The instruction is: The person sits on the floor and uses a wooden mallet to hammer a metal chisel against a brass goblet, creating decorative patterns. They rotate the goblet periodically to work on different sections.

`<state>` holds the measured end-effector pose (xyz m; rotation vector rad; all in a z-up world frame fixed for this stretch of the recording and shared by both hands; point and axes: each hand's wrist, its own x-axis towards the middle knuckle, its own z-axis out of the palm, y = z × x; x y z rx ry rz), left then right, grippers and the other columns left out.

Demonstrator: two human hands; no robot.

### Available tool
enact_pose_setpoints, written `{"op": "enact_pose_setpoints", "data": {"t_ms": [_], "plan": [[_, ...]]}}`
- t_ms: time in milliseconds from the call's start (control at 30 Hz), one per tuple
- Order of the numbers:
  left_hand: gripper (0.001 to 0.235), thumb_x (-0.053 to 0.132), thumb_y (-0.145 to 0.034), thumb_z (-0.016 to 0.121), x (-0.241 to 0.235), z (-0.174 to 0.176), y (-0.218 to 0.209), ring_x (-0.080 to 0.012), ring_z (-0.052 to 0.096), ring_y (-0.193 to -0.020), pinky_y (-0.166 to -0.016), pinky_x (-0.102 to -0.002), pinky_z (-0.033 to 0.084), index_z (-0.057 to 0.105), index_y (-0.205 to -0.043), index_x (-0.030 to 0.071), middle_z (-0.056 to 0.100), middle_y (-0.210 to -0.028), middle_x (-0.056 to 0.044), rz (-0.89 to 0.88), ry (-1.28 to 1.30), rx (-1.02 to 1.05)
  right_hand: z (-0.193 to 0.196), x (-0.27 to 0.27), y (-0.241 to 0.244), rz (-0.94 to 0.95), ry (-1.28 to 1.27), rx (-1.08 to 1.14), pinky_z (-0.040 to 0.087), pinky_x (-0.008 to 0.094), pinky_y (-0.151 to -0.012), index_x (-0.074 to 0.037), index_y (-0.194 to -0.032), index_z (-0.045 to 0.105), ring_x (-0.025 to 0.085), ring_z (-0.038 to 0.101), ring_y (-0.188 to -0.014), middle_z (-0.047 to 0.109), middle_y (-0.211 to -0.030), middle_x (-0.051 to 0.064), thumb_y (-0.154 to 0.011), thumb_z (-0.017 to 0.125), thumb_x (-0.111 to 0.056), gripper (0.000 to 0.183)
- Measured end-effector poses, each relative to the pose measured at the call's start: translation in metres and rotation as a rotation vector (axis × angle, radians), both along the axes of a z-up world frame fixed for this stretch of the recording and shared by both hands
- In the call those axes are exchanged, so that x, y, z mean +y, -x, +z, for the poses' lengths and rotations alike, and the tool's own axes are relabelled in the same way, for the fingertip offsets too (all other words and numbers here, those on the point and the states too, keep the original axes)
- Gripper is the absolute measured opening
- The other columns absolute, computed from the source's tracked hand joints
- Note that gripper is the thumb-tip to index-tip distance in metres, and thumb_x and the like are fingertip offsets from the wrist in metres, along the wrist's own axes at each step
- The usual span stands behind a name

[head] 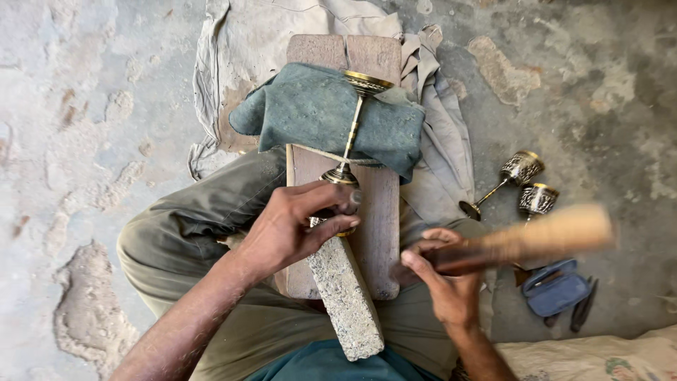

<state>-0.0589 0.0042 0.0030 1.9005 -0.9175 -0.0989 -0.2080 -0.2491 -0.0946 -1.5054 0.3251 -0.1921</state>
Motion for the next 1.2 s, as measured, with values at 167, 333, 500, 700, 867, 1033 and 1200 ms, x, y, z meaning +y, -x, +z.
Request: {"op": "enact_pose_setpoints", "data": {"t_ms": [167, 333, 500, 700, 867, 1033, 1200], "plan": [[0.028, 0.017, -0.094, 0.074, -0.013, 0.019, -0.002, -0.0293, 0.074, -0.08, -0.067, -0.038, 0.059, 0.06, -0.116, 0.004, 0.071, -0.098, -0.011, -0.026, -0.2, 0.109, 0.054, -0.037, 0.006, 0.072, 0.069, -0.112, 0.061, 0.029, -0.082, 0.001, -0.119, 0.059, 0.012, 0.069, -0.087, 0.068, -0.093, 0.005, -0.086, 0.074, 0.003, 0.037], [0.03, 0.016, -0.095, 0.073, -0.016, 0.018, 0.007, -0.0314, 0.073, -0.086, -0.07, -0.039, 0.059, 0.059, -0.119, 0.005, 0.069, -0.1, -0.012, 0.036, -0.271, 0.002, 0.09, -0.055, -0.007, 0.202, 0.407, 0.078, 0.059, 0.031, -0.068, -0.001, -0.11, 0.06, 0.014, 0.069, -0.077, 0.07, -0.086, 0.005, -0.079, 0.078, 0.001, 0.036], [0.038, 0.019, -0.095, 0.074, -0.016, 0.015, 0.013, -0.0291, 0.074, -0.087, -0.071, -0.038, 0.06, 0.06, -0.128, 0.006, 0.07, -0.104, -0.012, 0.105, -0.306, -0.052, 0.121, -0.063, -0.016, 0.186, 1.05, -0.004, 0.054, 0.041, -0.07, 0.0, -0.119, 0.062, 0.033, 0.07, -0.081, 0.068, -0.093, 0.016, -0.069, 0.079, -0.001, 0.054], [0.041, 0.022, -0.094, 0.074, -0.014, 0.009, 0.016, -0.0251, 0.075, -0.082, -0.07, -0.036, 0.062, 0.059, -0.13, 0.006, 0.069, -0.1, -0.01, 0.172, -0.32, -0.037, 0.134, -0.059, -0.023, 0.184, 1.118, -0.021, 0.053, 0.045, -0.068, -0.004, -0.122, 0.063, 0.032, 0.07, -0.08, 0.068, -0.093, 0.013, -0.068, 0.078, 0.0, 0.055], [0.039, 0.021, -0.096, 0.074, -0.016, 0.012, 0.017, -0.0262, 0.074, -0.084, -0.072, -0.037, 0.061, 0.062, -0.13, 0.008, 0.069, -0.105, -0.012, 0.096, -0.345, -0.153, 0.136, -0.056, -0.023, 0.246, 1.177, -0.025, 0.052, 0.045, -0.065, -0.004, -0.117, 0.065, 0.035, 0.069, -0.079, 0.068, -0.088, 0.012, -0.06, 0.077, 0.0, 0.059], [0.039, 0.02, -0.095, 0.073, -0.014, 0.01, 0.012, -0.0277, 0.073, -0.083, -0.071, -0.038, 0.06, 0.063, -0.131, 0.009, 0.07, -0.107, -0.012, 0.077, -0.316, -0.136, 0.141, -0.049, -0.028, 0.107, 1.004, -0.124, 0.053, 0.046, -0.072, -0.003, -0.118, 0.062, 0.036, 0.068, -0.085, 0.067, -0.096, 0.016, -0.071, 0.074, 0.002, 0.048], [0.038, 0.02, -0.096, 0.073, -0.016, 0.013, 0.011, -0.0281, 0.071, -0.081, -0.07, -0.04, 0.059, 0.063, -0.13, 0.009, 0.068, -0.101, -0.011, 0.068, -0.355, -0.13, 0.143, -0.055, -0.024, 0.248, 1.124, 0.085, 0.053, 0.048, -0.073, -0.006, -0.121, 0.066, 0.037, 0.069, -0.087, 0.069, -0.094, 0.015, -0.067, 0.078, -0.001, 0.055]]}}
